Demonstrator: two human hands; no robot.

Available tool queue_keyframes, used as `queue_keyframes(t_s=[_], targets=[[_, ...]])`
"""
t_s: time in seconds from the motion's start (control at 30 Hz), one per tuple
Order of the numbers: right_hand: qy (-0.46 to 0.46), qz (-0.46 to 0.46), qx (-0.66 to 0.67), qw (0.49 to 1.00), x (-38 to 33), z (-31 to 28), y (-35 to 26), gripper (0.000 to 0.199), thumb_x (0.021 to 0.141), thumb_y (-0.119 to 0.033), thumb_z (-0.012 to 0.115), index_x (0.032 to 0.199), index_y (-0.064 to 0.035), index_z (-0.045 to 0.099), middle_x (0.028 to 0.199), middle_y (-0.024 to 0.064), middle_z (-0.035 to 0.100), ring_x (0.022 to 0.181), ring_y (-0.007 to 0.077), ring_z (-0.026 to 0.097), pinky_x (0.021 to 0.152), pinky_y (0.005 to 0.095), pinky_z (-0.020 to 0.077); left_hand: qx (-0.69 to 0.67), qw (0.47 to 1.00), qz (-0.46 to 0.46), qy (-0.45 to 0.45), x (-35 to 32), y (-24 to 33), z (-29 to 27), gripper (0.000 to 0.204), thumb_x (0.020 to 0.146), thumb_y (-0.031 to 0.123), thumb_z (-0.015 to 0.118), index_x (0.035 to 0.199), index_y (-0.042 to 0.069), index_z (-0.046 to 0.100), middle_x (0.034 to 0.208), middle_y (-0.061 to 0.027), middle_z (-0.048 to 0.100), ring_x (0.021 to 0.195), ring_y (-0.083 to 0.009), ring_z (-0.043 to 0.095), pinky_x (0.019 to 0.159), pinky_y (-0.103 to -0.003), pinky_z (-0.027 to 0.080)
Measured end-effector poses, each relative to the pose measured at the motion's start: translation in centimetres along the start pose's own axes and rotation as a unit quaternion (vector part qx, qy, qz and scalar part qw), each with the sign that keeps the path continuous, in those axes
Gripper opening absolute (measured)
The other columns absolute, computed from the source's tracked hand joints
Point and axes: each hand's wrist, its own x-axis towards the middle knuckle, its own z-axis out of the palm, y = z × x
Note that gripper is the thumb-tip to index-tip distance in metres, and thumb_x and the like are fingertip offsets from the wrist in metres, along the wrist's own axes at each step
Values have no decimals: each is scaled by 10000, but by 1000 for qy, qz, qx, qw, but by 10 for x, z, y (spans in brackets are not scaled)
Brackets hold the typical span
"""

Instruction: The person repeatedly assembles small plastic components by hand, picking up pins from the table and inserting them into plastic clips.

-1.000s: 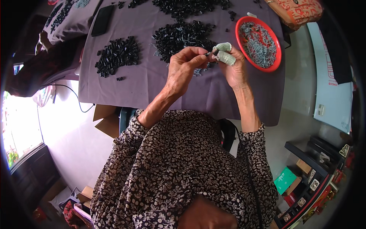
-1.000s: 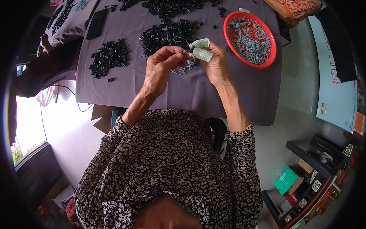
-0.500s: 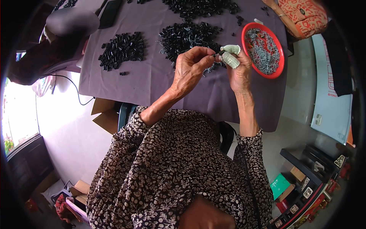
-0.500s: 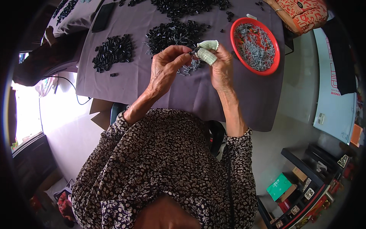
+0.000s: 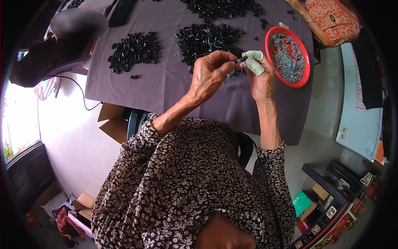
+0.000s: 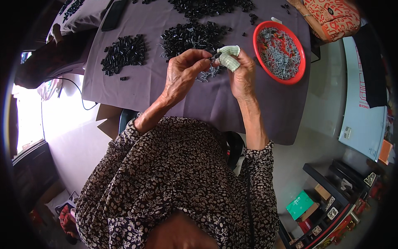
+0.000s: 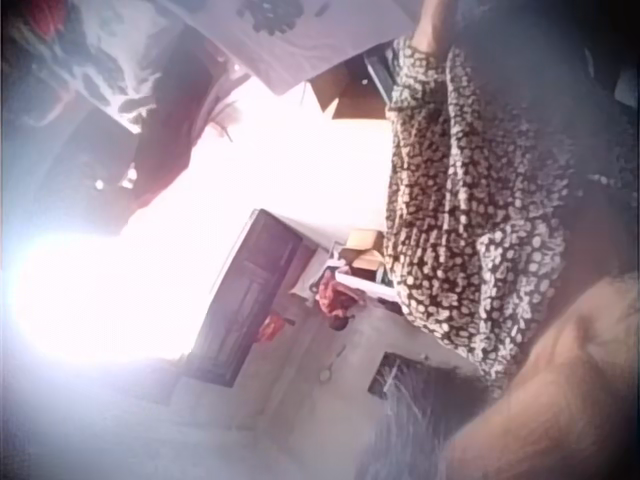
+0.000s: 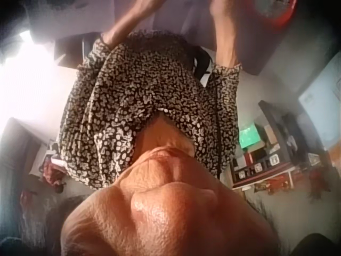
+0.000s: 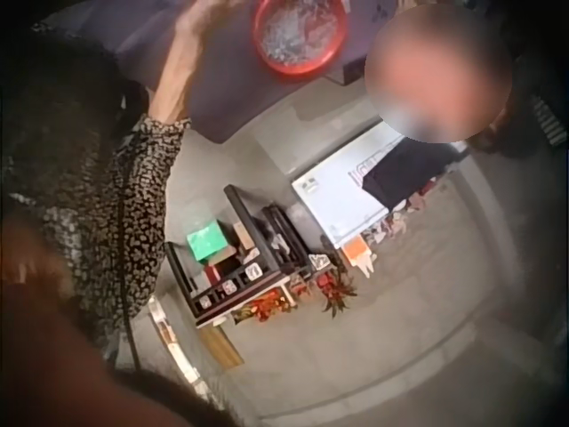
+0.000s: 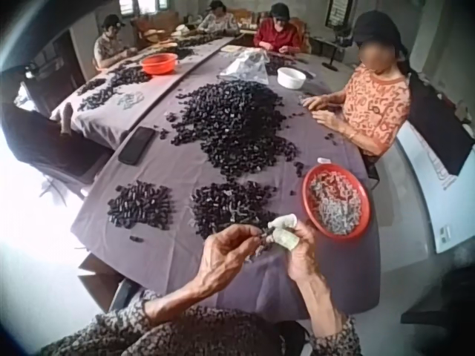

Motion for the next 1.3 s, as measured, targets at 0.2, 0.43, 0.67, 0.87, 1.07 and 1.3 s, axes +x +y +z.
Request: queue_keyframes(t_s=[0.2, 0.43, 0.67, 0.87, 1.07, 1.3], targets=[[11, -11, -83, 996, -3, 4, 1, 143, 780, -70, 575, 910, -11, 589, 808, 19, 597, 736, 84, 540, 718, 232, 429, -2, 1000, 14, 11, -1, 0, 0, 149, 809, 79, 578, 907, -32, 593, 779, -61, 654, 715, -65, 569, 634, -198, 445], [23, -23, -205, 978, -5, 9, -3, 148, 777, -60, 588, 918, -13, 583, 810, -4, 590, 731, 58, 525, 685, 200, 418, 33, 999, 1, 32, 1, -4, -2, 165, 783, 92, 588, 899, -23, 611, 738, -40, 631, 661, -55, 542, 580, -203, 435], [13, -32, -296, 955, -1, 13, -6, 133, 790, -82, 579, 907, -20, 582, 777, -12, 588, 699, 49, 515, 657, 192, 413, 37, 999, -18, 17, 0, -3, -6, 165, 824, 45, 569, 964, -39, 591, 773, -48, 608, 706, -89, 558, 681, -220, 463], [-2, -59, -367, 928, 1, 12, -8, 145, 754, -97, 598, 869, -11, 584, 727, 39, 621, 642, 115, 566, 599, 247, 448, 35, 999, -36, -6, 2, 2, -9, 188, 823, 64, 582, 976, -43, 588, 788, -67, 617, 724, -109, 579, 704, -232, 480], [-47, -103, -491, 864, 2, 10, -12, 216, 729, -122, 632, 916, -27, 582, 785, 88, 616, 736, 233, 585, 677, 332, 442, -127, 978, -167, -18, 8, -3, -20, 167, 832, 120, 591, 934, -12, 596, 818, -81, 619, 752, -152, 604, 746, -280, 503], [-148, -259, -710, 638, 6, 12, -9, 229, 584, -3, 597, 800, -8, 521, 768, 105, 551, 741, 261, 530, 712, 353, 390, -162, 970, -183, -10, 7, -21, -21, 147, 836, 115, 585, 906, -14, 589, 836, -78, 613, 760, -160, 600, 760, -306, 497]])
